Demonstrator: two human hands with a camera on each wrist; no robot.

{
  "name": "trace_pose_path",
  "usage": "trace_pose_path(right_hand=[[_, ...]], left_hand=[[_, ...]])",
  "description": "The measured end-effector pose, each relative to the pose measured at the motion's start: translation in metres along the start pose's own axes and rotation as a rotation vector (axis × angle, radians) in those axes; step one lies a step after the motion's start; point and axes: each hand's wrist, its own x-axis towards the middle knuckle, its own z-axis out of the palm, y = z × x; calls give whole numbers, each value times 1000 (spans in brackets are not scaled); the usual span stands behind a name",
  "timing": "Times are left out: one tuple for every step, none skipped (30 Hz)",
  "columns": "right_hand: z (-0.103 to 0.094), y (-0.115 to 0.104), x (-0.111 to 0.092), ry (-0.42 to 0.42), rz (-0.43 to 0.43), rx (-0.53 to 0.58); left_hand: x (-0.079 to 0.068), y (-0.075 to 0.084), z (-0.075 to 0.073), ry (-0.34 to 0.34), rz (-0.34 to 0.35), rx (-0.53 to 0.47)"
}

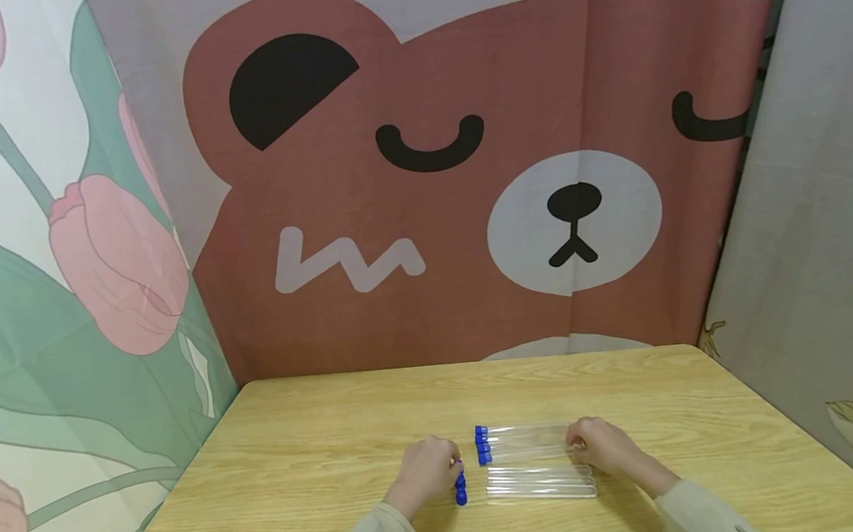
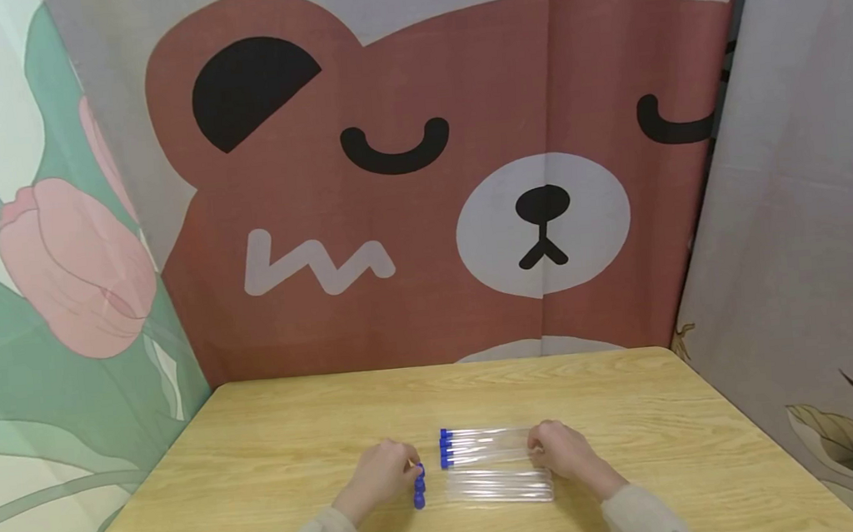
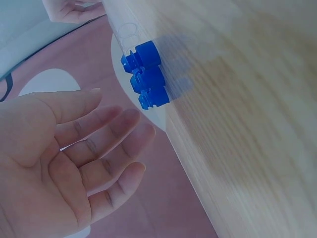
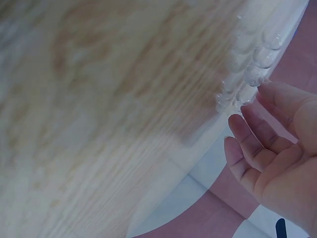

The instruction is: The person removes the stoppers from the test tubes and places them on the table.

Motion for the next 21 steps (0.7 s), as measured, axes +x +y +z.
trace_pose_path(right_hand=[[0, 0, 0, 0, 0, 0], [0, 0, 0, -1, 5, 2], [0, 0, 0, 0, 6, 1], [0, 0, 0, -1, 9, 2], [0, 0, 0, -2, 12, 3], [-1, -1, 0, -4, 17, 5], [-1, -1, 0, -6, 24, 7], [-1, -2, 0, -9, 31, 9], [-1, -2, 0, -13, 37, 13], [-2, -3, 0, -16, 41, 17], [-2, -3, 1, -17, 40, 20], [-2, -3, 1, -19, 38, 23], [-1, -3, 1, -20, 29, 23], [-1, -2, 1, -21, 15, 22], [0, -2, 0, -25, 4, 22], [0, -2, 0, -28, -7, 24], [1, -1, 0, -31, -16, 26], [1, -1, -1, -36, -23, 30], [2, -1, -1, -38, -31, 31], [2, -1, -1, -40, -35, 35], [2, 0, -1, -42, -37, 35]], left_hand=[[0, 0, 0, -4, 0, -4], [0, 0, -1, -2, 0, -3], [0, 1, -1, -1, 2, -3], [0, 1, -1, 0, 4, -3], [-1, 1, -2, 3, 6, -5], [-1, 1, -2, 7, 8, -3], [-1, 1, -2, 12, 10, -4], [-1, 1, -2, 17, 12, -4], [-1, 1, -2, 20, 14, -4], [-1, 1, -2, 21, 14, -8], [-1, 0, -1, 23, 13, -12], [-1, 0, -1, 23, 11, -13], [-1, 0, -1, 20, 10, -16], [-1, 0, -1, 15, 6, -21], [-2, 1, -1, 10, 3, -27], [-2, 0, -1, 5, -1, -31], [-2, 0, -2, 3, -3, -33], [-2, 1, -2, 1, -4, -32], [-3, 1, -2, 1, -4, -32], [-3, 1, -3, 2, -5, -31], [-3, 1, -3, 5, -3, -28]])
